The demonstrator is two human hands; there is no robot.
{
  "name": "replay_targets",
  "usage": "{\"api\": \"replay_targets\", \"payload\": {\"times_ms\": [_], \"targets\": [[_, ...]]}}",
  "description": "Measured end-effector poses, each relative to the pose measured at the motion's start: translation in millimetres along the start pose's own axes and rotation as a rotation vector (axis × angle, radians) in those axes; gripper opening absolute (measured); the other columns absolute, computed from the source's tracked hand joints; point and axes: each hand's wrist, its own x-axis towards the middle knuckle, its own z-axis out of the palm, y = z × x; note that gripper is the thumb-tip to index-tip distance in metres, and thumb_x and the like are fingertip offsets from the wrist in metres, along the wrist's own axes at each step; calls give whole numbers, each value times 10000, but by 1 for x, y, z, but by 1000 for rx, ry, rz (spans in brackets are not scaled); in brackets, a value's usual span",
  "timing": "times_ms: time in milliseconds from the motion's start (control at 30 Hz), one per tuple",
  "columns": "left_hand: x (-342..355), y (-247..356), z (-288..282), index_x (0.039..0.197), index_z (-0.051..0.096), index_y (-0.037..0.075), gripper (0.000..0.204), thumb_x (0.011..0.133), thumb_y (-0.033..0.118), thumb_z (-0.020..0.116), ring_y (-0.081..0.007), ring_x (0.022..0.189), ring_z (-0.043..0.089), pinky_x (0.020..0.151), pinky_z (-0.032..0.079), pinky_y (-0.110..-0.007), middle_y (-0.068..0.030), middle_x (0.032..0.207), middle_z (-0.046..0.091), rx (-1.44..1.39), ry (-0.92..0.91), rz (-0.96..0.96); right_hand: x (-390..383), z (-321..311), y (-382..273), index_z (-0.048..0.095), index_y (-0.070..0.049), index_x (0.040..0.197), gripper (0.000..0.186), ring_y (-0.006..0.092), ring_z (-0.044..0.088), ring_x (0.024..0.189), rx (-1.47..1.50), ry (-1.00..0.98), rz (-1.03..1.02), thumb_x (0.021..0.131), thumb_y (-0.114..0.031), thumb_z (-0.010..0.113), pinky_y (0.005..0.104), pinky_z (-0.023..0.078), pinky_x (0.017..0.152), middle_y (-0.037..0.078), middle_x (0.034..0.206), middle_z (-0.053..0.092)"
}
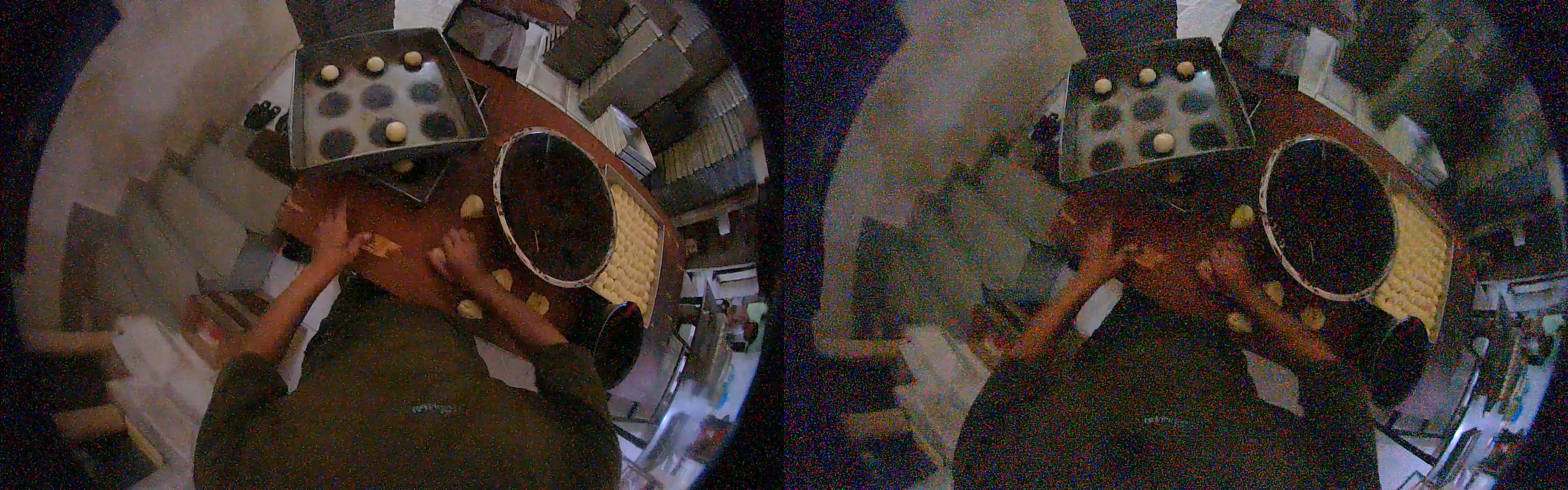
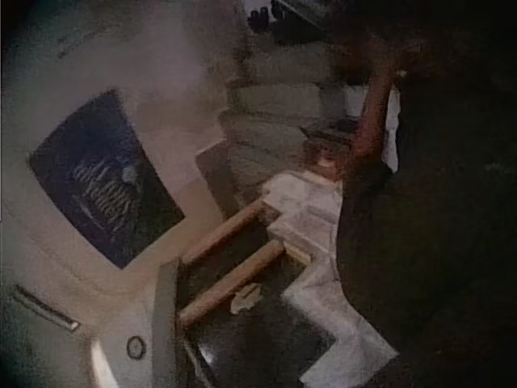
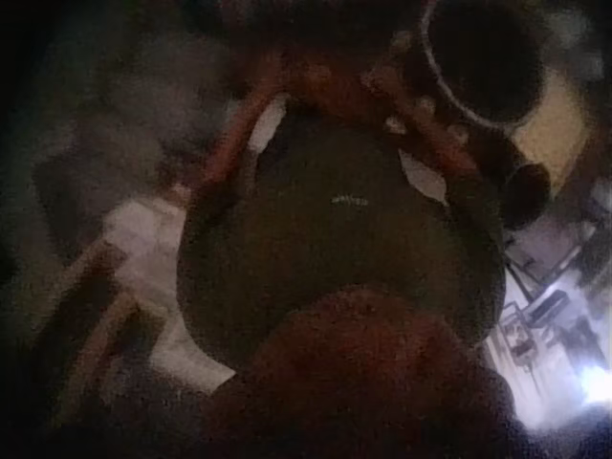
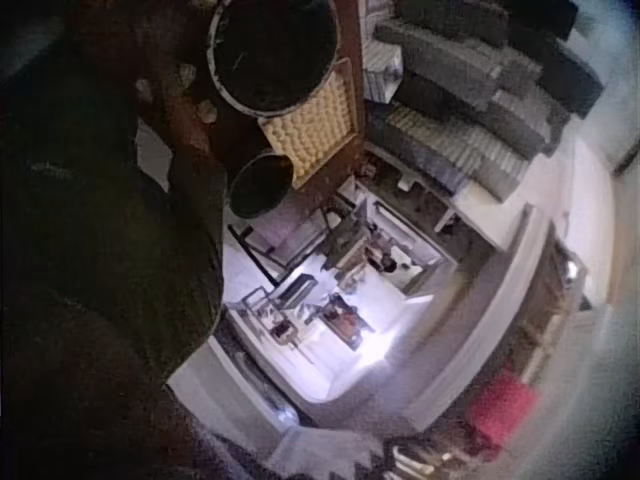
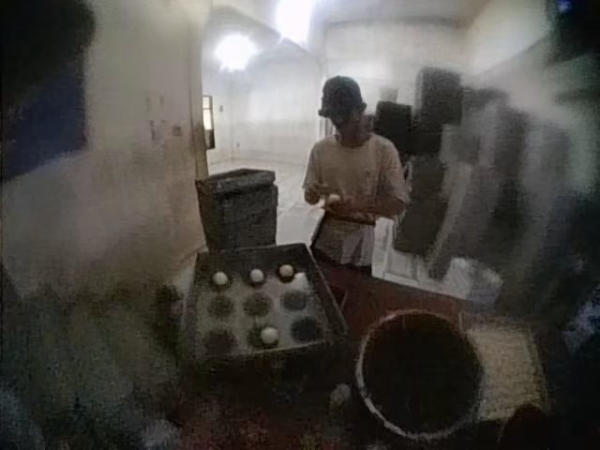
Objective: The person takes portions of dough from a tray, fills each with chocolate from a bowl, pinches the dough closed to form a roll, and arranges the finished rolls on a metal baking tray.
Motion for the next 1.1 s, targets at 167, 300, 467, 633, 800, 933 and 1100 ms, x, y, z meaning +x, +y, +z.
{"api": "replay_targets", "payload": {"times_ms": [167,300,467,633,800,933,1100], "targets": [[13,0,37,1549,375,12,785,978,522,550,-448,1451,371,1225,205,-608,-244,1583,389,506,286,-9,27,67,-21,614,-29,1013,327,421,591,977,51,-22,103,876,-301,733,566,479,854,188,1038,612],[18,21,18,1559,383,48,741,1002,526,488,-440,1453,374,1223,148,-646,-208,1603,382,382,285,-33,-23,57,24,614,-15,1034,323,433,575,976,30,148,-134,866,-256,748,547,476,871,197,1040,603],[15,27,8,1553,396,43,730,1008,521,480,-423,1457,383,1230,157,-627,-199,1603,393,434,92,-166,31,44,-8,623,-9,1078,322,440,573,1036,133,-5,129,858,-203,756,523,486,933,206,1068,614],[18,-33,56,1522,438,7,742,1011,546,450,-410,1424,432,1232,178,-608,-210,1571,439,421,196,-101,-8,51,14,610,-6,1097,370,443,563,1042,191,-25,-84,844,-213,785,512,488,939,229,1098,597],[11,17,15,1467,507,-11,729,1009,553,449,-408,1409,447,1233,172,-605,-224,1556,454,519,238,-67,30,1,-10,582,1,1243,538,463,557,1112,240,-77,83,823,-243,814,527,485,966,262,1245,571],[10,19,8,1464,506,-16,737,1007,559,452,-415,1401,452,1230,165,-618,-227,1539,472,490,265,-85,30,-50,-11,559,-2,1304,633,473,567,1156,527,59,235,816,-310,819,537,491,969,271,1275,570],[17,13,12,1512,434,-19,777,1005,570,443,-471,1445,364,1229,149,-629,-220,1588,401,433,86,-157,39,-13,10,628,-20,1210,572,444,603,1150,501,-337,16,786,-346,830,502,514,959,234,1204,622]]}}
